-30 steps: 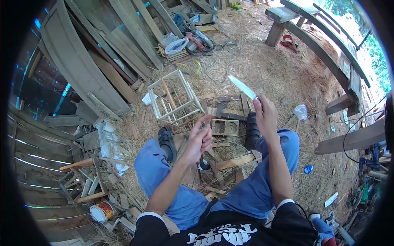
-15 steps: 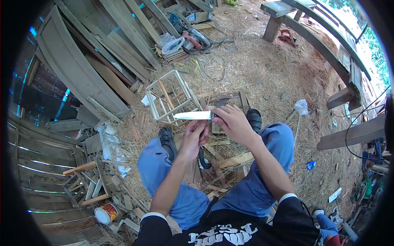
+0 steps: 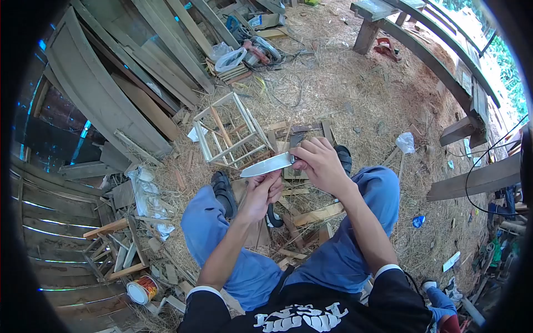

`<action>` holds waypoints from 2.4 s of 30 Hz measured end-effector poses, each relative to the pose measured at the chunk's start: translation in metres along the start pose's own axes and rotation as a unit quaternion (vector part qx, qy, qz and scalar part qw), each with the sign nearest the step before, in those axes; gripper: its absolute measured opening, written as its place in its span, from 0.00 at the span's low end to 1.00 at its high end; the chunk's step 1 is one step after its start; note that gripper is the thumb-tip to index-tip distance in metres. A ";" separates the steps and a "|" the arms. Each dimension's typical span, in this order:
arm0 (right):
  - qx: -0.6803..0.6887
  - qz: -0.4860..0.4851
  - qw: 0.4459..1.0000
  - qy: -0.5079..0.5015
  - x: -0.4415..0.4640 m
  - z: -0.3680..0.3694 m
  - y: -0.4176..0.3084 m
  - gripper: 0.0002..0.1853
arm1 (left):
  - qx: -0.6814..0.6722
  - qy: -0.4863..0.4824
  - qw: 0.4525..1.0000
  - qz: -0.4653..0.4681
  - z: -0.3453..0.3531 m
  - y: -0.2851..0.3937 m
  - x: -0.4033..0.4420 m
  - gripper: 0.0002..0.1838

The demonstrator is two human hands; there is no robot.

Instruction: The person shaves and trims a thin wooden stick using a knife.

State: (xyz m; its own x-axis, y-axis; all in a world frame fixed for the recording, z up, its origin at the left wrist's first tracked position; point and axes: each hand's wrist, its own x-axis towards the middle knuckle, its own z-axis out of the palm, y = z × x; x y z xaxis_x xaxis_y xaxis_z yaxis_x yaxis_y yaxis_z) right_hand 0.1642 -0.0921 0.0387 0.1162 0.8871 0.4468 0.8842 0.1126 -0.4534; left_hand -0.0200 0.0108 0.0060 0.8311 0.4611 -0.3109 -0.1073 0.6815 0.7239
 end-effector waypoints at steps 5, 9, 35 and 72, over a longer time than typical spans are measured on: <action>-0.032 0.046 0.993 0.104 -0.001 -0.004 0.023 0.10 | 0.015 -0.018 1.000 -0.007 0.007 0.010 -0.012 0.20; -0.050 0.232 0.943 0.231 -0.004 -0.034 0.066 0.11 | 0.114 -0.092 0.989 0.014 0.013 -0.013 -0.020 0.23; 0.011 -0.020 0.999 0.027 -0.001 -0.003 0.013 0.13 | 0.050 -0.013 0.998 0.039 -0.001 -0.001 0.001 0.10; -0.077 0.281 0.941 0.170 -0.003 -0.036 0.070 0.08 | 0.082 -0.142 0.986 -0.034 0.012 -0.010 -0.027 0.26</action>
State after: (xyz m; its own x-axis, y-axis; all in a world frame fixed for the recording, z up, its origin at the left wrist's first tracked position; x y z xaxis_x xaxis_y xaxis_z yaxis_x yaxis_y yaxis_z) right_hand 0.2415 -0.1033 0.0334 0.7005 0.5888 0.4033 0.6919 -0.4216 -0.5861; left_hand -0.0347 -0.0147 0.0144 0.9552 0.2234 -0.1943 0.0249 0.5935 0.8045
